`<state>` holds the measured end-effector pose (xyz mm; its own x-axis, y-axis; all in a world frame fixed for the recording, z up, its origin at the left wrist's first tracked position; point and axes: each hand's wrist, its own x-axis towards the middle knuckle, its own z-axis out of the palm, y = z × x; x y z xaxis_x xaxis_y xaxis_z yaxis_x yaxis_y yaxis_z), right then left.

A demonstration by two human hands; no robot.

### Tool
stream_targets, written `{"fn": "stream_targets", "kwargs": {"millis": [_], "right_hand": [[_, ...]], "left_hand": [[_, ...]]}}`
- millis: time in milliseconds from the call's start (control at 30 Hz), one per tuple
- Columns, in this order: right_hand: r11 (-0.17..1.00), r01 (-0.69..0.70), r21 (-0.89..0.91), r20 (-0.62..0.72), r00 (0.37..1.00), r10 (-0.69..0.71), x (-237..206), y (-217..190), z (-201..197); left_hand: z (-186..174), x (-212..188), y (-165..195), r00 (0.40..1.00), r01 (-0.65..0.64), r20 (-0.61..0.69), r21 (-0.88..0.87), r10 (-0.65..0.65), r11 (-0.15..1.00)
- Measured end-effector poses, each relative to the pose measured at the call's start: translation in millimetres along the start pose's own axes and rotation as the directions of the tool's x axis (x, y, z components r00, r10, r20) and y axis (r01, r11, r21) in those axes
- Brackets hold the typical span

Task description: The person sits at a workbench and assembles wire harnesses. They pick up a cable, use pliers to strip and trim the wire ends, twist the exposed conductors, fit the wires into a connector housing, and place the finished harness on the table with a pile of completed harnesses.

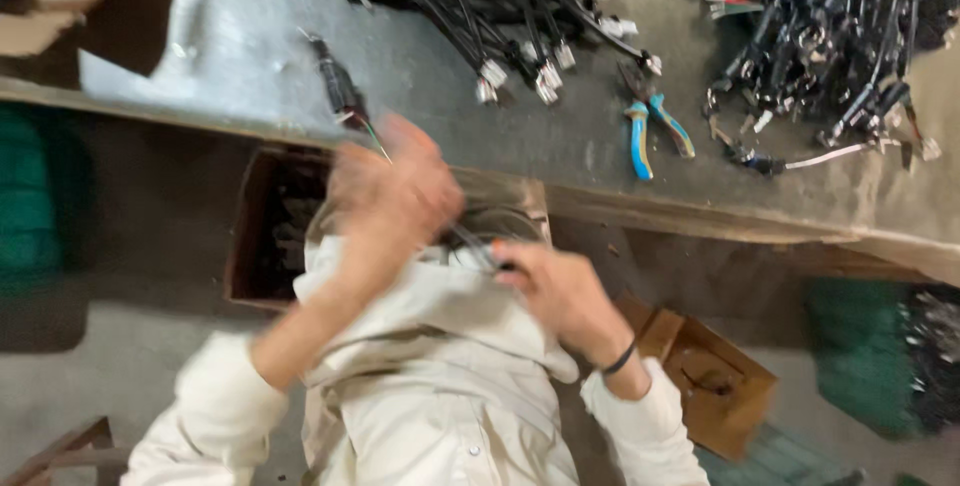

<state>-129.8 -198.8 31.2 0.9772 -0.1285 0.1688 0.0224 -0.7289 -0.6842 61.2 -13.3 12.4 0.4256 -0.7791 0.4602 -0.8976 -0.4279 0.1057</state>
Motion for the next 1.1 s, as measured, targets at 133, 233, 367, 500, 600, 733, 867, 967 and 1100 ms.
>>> {"fn": "stream_targets", "kwargs": {"millis": [133, 233, 367, 500, 600, 733, 867, 967, 1100], "right_hand": [[0.993, -0.093, 0.072, 0.303, 0.951, 0.067, -17, -18, 22], [0.970, -0.007, 0.242, 0.247, 0.967, -0.055, -21, -19, 20], [0.953, -0.214, 0.215, 0.088, 0.976, 0.199, -22, -18, 13], [0.944, -0.198, 0.263, 0.057, 0.980, 0.190, -39, -26, -16], [0.899, 0.091, 0.428, -0.384, 0.919, 0.090, -51, -29, -47], [0.759, 0.238, 0.606, -0.612, 0.749, 0.254, -41, -24, -82], [0.306, 0.354, 0.884, -0.446, 0.836, 0.321, -8, -17, -79], [0.898, 0.016, 0.439, -0.105, 0.994, 0.034, 1, -18, -53], [0.570, -0.323, 0.756, 0.067, 0.904, 0.423, 5, -3, -17]], "left_hand": [[26, -18, 18, 0.853, -0.250, 0.309, -0.465, 0.420, 0.850], [27, -25, 17, 0.946, -0.223, 0.146, -0.353, 0.289, 0.909], [-2, -17, 27, 0.924, -0.382, -0.134, -0.402, 0.359, 0.833], [-19, 15, 1, 0.981, -0.182, -0.141, -0.447, 0.132, 0.876], [-11, 30, -39, 0.981, -0.184, -0.079, -0.117, 0.176, 0.976], [6, 25, -39, 0.984, -0.177, -0.027, -0.286, 0.177, 0.942], [6, 13, 7, 0.988, -0.139, -0.007, -0.502, 0.156, 0.853], [-3, 5, 38, 0.983, 0.038, 0.163, -0.651, 0.090, 0.758], [-16, -14, 57, 0.968, 0.245, 0.244, -0.871, -0.057, 0.427]]}}
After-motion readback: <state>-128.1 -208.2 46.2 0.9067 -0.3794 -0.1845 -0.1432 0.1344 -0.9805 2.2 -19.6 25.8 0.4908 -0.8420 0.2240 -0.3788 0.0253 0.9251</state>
